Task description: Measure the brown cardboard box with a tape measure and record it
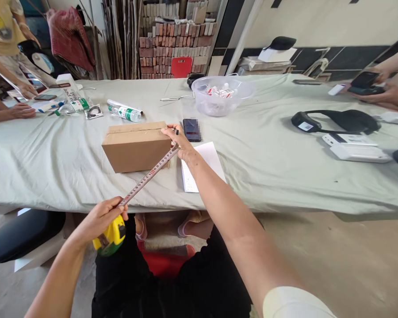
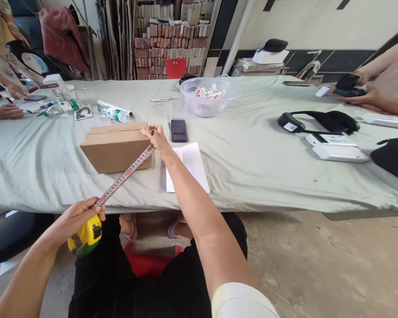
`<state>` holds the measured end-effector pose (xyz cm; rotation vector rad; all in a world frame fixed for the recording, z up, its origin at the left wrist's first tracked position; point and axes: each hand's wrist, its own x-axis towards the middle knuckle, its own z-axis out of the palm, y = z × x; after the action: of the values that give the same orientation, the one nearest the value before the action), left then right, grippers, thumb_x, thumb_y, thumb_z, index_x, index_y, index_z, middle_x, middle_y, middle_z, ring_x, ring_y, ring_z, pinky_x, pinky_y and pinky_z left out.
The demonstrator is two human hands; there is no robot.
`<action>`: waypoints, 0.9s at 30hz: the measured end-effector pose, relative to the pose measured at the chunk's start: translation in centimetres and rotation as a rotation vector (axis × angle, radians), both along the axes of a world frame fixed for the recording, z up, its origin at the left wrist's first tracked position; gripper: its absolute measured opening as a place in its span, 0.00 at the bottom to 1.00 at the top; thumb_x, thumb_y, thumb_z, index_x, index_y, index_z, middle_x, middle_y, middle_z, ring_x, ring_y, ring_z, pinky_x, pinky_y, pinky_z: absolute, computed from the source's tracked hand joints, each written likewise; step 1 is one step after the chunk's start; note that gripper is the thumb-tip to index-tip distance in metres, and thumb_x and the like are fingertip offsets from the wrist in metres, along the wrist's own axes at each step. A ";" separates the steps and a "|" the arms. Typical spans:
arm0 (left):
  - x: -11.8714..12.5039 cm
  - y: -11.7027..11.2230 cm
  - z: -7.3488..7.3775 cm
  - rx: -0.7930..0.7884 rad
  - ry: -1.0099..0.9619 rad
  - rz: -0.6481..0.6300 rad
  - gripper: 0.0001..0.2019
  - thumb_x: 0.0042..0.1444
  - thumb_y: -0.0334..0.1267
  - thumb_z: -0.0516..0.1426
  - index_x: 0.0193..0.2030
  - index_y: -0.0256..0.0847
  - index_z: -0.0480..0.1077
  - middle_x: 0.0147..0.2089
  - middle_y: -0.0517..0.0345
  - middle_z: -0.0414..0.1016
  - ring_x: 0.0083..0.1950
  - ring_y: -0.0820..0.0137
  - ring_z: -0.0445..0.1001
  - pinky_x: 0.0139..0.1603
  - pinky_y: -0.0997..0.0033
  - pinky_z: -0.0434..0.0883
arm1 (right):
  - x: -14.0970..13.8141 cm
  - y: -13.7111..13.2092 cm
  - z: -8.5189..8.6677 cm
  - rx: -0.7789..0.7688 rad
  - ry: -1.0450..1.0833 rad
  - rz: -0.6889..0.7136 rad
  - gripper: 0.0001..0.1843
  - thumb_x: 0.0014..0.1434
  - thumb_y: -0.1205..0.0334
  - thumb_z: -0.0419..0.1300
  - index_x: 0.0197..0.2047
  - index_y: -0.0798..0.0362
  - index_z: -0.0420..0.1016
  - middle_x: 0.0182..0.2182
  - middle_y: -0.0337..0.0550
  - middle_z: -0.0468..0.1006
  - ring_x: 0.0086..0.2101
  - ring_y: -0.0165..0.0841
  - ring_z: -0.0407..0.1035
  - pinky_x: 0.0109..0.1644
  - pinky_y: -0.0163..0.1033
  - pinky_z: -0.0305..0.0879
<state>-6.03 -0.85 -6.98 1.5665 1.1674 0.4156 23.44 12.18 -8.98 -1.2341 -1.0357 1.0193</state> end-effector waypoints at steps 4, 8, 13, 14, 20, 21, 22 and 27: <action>-2.2 3.2 1.3 0.096 0.289 -0.123 0.12 0.52 0.47 0.59 0.24 0.44 0.74 0.30 0.55 0.78 0.32 0.64 0.73 0.33 0.73 0.68 | 0.8 -0.3 1.3 -0.174 0.020 0.056 0.31 0.40 0.47 0.68 0.46 0.44 0.62 0.46 0.36 0.72 0.48 0.37 0.66 0.52 0.49 0.64; -2.9 7.1 2.5 0.143 0.547 -0.307 0.11 0.52 0.46 0.54 0.25 0.44 0.71 0.25 0.59 0.76 0.24 0.68 0.68 0.26 0.73 0.62 | 1.0 -0.8 1.5 -0.154 -0.001 0.085 0.31 0.39 0.47 0.68 0.45 0.43 0.62 0.49 0.36 0.70 0.49 0.36 0.64 0.53 0.48 0.62; -2.5 10.5 3.8 0.112 0.584 -0.353 0.08 0.50 0.44 0.53 0.30 0.44 0.70 0.29 0.59 0.78 0.25 0.68 0.70 0.26 0.74 0.63 | 0.9 -1.3 1.2 -0.111 0.005 0.098 0.32 0.39 0.46 0.68 0.46 0.44 0.62 0.52 0.37 0.69 0.49 0.36 0.65 0.53 0.47 0.63; -2.3 10.9 4.0 0.100 0.582 -0.352 0.08 0.50 0.44 0.54 0.32 0.44 0.69 0.29 0.59 0.79 0.25 0.68 0.71 0.26 0.74 0.64 | 0.9 -1.4 1.1 -0.103 0.011 0.100 0.32 0.39 0.46 0.68 0.45 0.44 0.61 0.51 0.37 0.70 0.49 0.36 0.66 0.54 0.47 0.63; -2.1 12.3 3.8 0.139 0.573 -0.291 0.10 0.45 0.42 0.56 0.36 0.44 0.65 0.36 0.57 0.82 0.23 0.69 0.68 0.24 0.73 0.63 | 0.7 -1.6 1.0 -0.065 0.031 0.103 0.30 0.40 0.47 0.68 0.44 0.45 0.61 0.50 0.38 0.72 0.50 0.37 0.66 0.57 0.49 0.63; -2.2 12.5 3.7 0.137 0.566 -0.288 0.11 0.45 0.42 0.56 0.37 0.44 0.65 0.37 0.56 0.83 0.23 0.69 0.68 0.24 0.73 0.64 | 0.7 -1.7 1.0 -0.069 0.031 0.099 0.30 0.40 0.48 0.68 0.43 0.45 0.61 0.50 0.38 0.72 0.50 0.37 0.66 0.56 0.49 0.63; -2.3 12.7 3.6 0.139 0.567 -0.288 0.13 0.46 0.42 0.56 0.39 0.44 0.65 0.37 0.56 0.83 0.22 0.70 0.67 0.24 0.73 0.64 | 0.6 -1.7 1.0 -0.070 0.030 0.095 0.29 0.40 0.48 0.68 0.43 0.45 0.61 0.50 0.38 0.72 0.50 0.37 0.66 0.56 0.49 0.63; -2.7 13.7 3.3 0.183 0.596 -0.343 0.22 0.48 0.41 0.55 0.52 0.43 0.65 0.37 0.57 0.83 0.24 0.68 0.70 0.27 0.73 0.65 | 0.5 -2.1 0.7 -0.048 0.007 0.102 0.28 0.42 0.47 0.67 0.44 0.44 0.61 0.48 0.38 0.73 0.48 0.37 0.67 0.51 0.48 0.67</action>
<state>-8.71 12.86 -3.63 2.0880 1.2842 -0.1965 23.98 10.12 -8.23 -1.2255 -1.0830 1.1315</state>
